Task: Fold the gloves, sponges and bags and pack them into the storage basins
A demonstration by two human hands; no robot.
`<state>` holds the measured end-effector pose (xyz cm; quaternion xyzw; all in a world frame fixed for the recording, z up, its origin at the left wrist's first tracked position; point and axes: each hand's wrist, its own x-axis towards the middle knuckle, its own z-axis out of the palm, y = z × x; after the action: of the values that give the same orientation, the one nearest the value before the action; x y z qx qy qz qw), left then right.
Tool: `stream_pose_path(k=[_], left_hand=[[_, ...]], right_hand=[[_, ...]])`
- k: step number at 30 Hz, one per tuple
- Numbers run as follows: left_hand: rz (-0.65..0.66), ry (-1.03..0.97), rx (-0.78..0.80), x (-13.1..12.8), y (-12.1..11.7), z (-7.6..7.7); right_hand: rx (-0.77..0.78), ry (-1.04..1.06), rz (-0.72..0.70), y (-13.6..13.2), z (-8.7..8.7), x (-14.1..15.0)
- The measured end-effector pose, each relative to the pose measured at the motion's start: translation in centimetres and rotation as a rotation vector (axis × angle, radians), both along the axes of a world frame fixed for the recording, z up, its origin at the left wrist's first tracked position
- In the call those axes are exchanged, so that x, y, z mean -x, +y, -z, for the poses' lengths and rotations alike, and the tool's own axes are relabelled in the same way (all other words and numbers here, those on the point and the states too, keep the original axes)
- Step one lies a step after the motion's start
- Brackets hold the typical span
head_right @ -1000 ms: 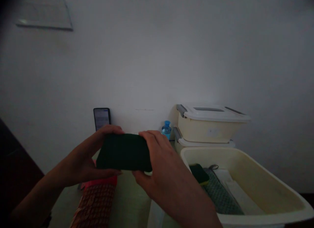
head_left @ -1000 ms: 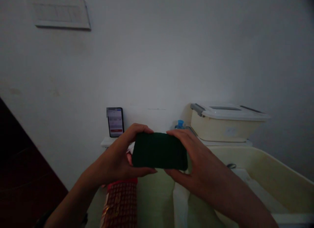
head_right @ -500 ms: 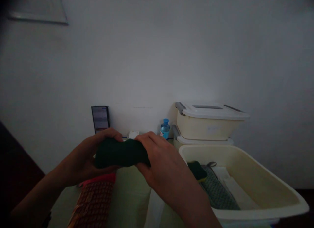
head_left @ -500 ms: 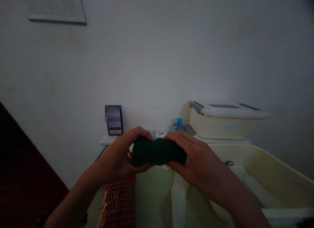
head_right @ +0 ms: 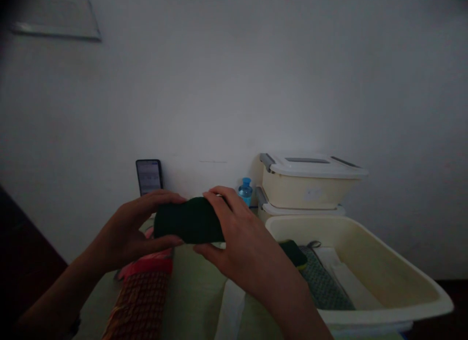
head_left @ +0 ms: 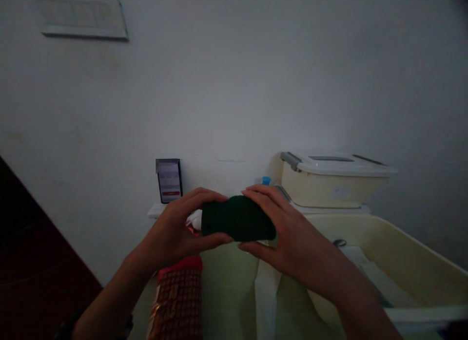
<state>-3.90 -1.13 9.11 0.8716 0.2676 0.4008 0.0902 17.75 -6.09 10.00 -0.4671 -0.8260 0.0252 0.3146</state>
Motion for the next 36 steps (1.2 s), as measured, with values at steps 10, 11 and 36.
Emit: stream_pose_path(k=[10,11,36], left_hand=[[0.130,-0.014,0.214,-0.7,-0.1,0.8],[0.156,-0.014,0.241,-0.8,-0.1,0.9],[0.084,-0.018,0.290,-10.8,-1.7,2.2]], right_hand=[[0.051,0.021,-0.016,0.3,-0.3,-0.8],[0.049,0.027,-0.014,0.3,-0.3,-0.9],[0.292,0.096,-0.070,-2.1,-1.1,-10.7]])
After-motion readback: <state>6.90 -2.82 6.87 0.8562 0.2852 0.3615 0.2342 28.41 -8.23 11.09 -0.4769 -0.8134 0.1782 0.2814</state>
